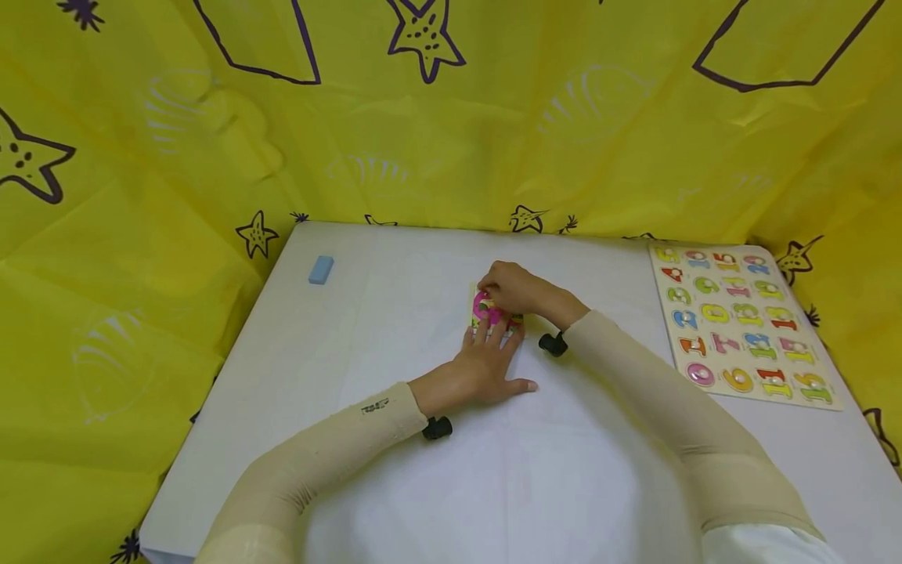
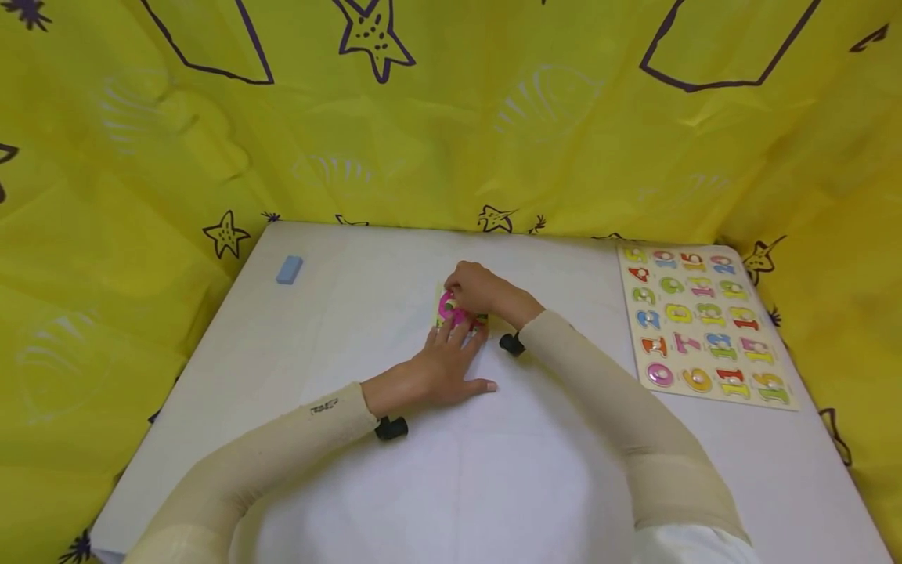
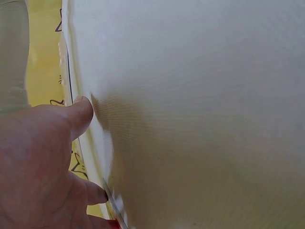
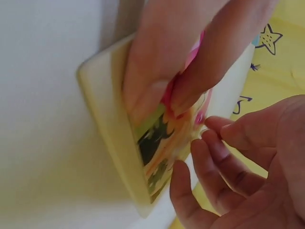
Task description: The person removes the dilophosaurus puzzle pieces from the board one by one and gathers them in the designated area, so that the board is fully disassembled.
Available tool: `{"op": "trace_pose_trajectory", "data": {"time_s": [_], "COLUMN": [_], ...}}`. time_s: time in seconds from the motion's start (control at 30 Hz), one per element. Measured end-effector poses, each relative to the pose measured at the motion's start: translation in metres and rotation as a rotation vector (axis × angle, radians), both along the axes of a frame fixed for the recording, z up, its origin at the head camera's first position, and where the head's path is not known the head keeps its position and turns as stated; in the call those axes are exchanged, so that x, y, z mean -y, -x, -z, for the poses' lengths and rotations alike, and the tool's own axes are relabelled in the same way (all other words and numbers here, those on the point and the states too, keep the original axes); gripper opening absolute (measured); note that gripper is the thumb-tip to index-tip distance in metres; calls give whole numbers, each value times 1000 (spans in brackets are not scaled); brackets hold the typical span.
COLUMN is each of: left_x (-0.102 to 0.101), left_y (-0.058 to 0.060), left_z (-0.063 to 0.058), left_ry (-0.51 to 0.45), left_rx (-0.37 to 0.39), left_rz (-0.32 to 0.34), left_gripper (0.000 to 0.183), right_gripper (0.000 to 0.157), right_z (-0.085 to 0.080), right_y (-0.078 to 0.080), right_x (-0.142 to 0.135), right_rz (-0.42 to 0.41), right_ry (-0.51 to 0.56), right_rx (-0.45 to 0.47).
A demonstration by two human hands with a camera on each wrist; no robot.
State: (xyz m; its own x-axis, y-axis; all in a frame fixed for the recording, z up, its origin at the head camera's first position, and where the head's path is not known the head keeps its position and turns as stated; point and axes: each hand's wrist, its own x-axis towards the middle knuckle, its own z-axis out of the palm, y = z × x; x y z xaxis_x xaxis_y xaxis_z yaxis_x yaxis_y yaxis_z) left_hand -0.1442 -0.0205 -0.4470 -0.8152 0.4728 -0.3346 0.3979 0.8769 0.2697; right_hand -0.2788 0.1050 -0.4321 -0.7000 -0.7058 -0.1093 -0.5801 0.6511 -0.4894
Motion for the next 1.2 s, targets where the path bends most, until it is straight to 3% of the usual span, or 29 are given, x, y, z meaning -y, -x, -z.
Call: {"op": "trace_pose_trajectory", "data": {"time_s": [0.33,0.93,1.2], "left_x": [2,2,1], "left_y": [0,-1,-1], "left_z": [2,-2,-1], "left_ry": [-4,5,18], "left_rx": [9,13,3], "left_rz": [10,10,12], "left_gripper": [97,97,98], "right_gripper": [28,29,19], "right_z": [8,4,8], "right_y": [3,-1,0], "right_x": [0,5,6], "right_rz": [31,61,54], "right_ry": [54,15,4], "right_rx": [37,75,77]}}
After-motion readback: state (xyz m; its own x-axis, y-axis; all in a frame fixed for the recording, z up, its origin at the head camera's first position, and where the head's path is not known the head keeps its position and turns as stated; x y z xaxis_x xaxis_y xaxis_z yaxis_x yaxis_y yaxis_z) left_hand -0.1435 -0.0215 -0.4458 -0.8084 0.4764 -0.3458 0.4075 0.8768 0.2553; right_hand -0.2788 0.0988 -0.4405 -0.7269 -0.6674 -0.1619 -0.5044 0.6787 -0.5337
